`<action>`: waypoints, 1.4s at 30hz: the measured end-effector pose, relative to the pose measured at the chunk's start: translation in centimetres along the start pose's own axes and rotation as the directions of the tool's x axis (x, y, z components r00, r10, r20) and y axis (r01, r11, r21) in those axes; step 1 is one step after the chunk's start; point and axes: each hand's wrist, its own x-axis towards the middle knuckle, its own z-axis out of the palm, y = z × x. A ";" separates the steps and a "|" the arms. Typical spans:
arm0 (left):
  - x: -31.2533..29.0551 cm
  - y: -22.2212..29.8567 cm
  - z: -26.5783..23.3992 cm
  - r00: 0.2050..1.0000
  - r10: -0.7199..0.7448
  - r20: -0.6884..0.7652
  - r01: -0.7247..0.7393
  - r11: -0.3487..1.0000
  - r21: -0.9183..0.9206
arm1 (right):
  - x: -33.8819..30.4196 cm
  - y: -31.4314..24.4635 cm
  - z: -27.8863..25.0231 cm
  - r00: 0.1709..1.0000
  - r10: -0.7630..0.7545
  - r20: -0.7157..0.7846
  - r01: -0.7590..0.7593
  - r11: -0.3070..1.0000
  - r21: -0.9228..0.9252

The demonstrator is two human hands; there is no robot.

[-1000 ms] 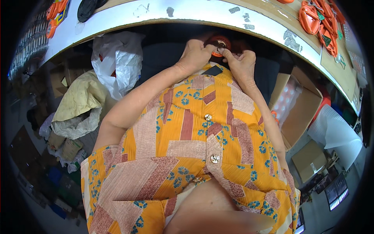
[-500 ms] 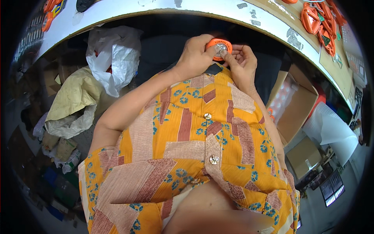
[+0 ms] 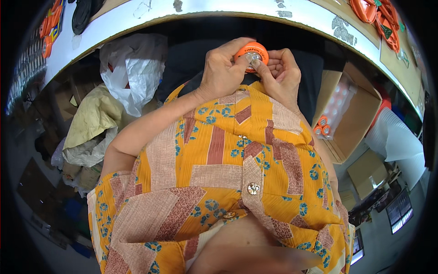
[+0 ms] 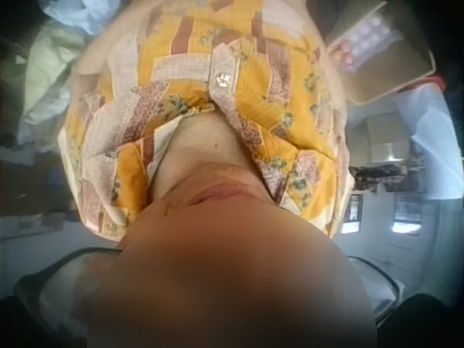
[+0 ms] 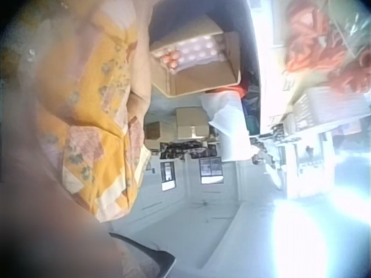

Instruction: The person assembles small orange electronic LED lights by inserting circuit boards and clear lenses into led light housings, using tweezers to handle the components.

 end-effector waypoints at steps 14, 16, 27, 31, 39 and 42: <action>-0.3 1.7 -1.2 0.997 -0.068 0.042 0.077 0.946 -0.315 | 0.3 -1.4 -0.7 0.985 -0.169 0.022 0.163 0.972 0.171; -0.5 1.2 -1.5 0.998 -0.036 0.045 0.047 0.957 -0.286 | 0.5 -1.8 -0.6 0.945 -0.326 0.017 0.326 0.945 0.016; -1.0 -0.6 -1.1 0.992 0.097 0.074 -0.106 0.986 0.129 | -1.0 -0.7 -0.8 0.969 -0.243 0.051 0.248 0.956 -0.158; -0.7 0.0 -1.0 0.993 0.078 0.085 -0.079 0.997 0.006 | -0.8 -0.4 -0.7 0.975 -0.219 -0.038 0.219 0.976 -0.012; -0.7 1.0 -1.8 0.983 -0.118 0.141 0.154 0.949 -0.276 | -0.9 -1.6 -1.6 0.932 -0.362 0.023 0.362 0.923 -0.132; -0.8 1.1 -1.8 0.983 -0.064 0.174 0.107 0.962 -0.250 | -0.6 -1.6 -1.4 0.910 -0.415 0.017 0.414 0.903 -0.118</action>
